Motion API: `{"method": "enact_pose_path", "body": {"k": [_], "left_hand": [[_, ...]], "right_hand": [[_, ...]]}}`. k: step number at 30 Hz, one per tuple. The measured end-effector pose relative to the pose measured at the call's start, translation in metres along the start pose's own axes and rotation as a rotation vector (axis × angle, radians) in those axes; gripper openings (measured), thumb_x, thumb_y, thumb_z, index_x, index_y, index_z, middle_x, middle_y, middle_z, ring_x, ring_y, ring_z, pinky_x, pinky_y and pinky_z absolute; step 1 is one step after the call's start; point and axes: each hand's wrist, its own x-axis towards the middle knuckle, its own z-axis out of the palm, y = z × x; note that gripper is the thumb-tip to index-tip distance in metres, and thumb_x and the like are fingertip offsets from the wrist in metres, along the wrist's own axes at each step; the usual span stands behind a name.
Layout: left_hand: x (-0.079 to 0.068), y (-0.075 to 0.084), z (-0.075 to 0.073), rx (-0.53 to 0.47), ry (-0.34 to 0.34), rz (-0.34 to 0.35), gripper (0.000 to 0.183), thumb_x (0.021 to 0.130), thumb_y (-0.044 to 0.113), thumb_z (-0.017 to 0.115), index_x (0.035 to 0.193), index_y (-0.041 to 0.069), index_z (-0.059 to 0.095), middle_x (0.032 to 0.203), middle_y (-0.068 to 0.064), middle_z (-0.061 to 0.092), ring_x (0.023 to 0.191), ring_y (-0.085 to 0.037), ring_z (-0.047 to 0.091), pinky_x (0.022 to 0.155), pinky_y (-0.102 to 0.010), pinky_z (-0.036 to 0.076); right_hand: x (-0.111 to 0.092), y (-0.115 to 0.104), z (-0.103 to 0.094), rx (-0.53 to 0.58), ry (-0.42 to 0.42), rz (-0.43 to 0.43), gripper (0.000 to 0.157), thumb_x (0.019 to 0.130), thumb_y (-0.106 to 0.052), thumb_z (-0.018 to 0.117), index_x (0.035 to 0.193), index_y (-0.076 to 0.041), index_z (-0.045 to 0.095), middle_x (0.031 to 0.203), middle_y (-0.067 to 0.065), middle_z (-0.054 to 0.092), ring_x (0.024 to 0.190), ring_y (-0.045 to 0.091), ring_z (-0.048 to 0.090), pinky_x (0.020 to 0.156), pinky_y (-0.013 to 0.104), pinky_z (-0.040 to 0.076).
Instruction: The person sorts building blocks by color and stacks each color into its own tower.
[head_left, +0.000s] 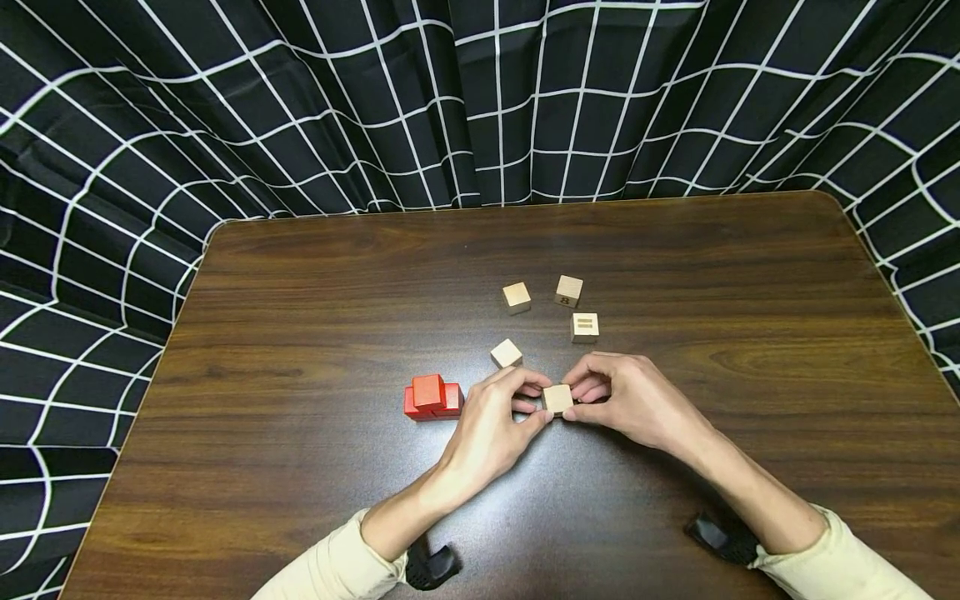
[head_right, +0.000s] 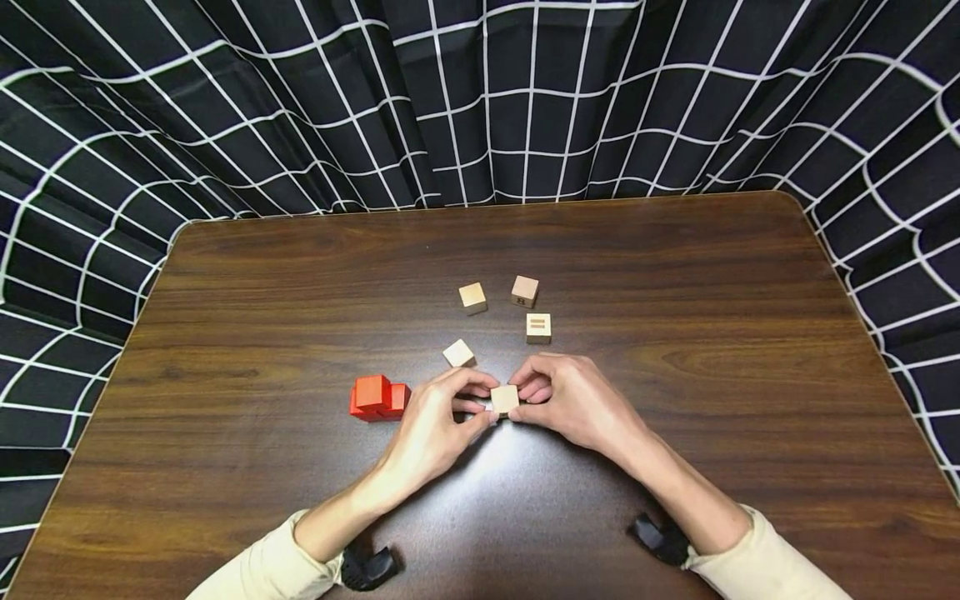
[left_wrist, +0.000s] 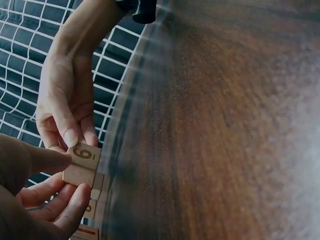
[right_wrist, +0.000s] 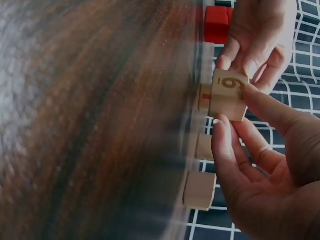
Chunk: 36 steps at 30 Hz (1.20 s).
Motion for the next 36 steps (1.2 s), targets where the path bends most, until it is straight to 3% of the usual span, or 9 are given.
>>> {"method": "enact_pose_path", "body": {"k": [21, 36], "left_hand": [[-0.004, -0.008, 0.002, 0.039, 0.015, -0.033, 0.030, 0.080, 0.001, 0.079, 0.107, 0.010, 0.070, 0.101, -0.004, 0.069, 0.085, -0.013, 0.069, 0.077, -0.018, 0.055], [-0.008, -0.012, 0.003, -0.003, 0.018, -0.081, 0.033, 0.081, 0.004, 0.081, 0.109, 0.015, 0.069, 0.103, -0.001, 0.069, 0.085, -0.011, 0.069, 0.078, -0.020, 0.056]], "right_hand": [[0.006, 0.004, 0.012, -0.069, -0.032, 0.011, 0.027, 0.072, -0.007, 0.088, 0.091, -0.011, 0.070, 0.081, -0.004, 0.072, 0.077, 0.009, 0.069, 0.071, 0.024, 0.058], [0.007, 0.003, 0.014, -0.112, -0.027, 0.005, 0.027, 0.071, -0.008, 0.088, 0.090, -0.012, 0.069, 0.079, -0.007, 0.071, 0.075, 0.007, 0.067, 0.070, 0.026, 0.058]]}}
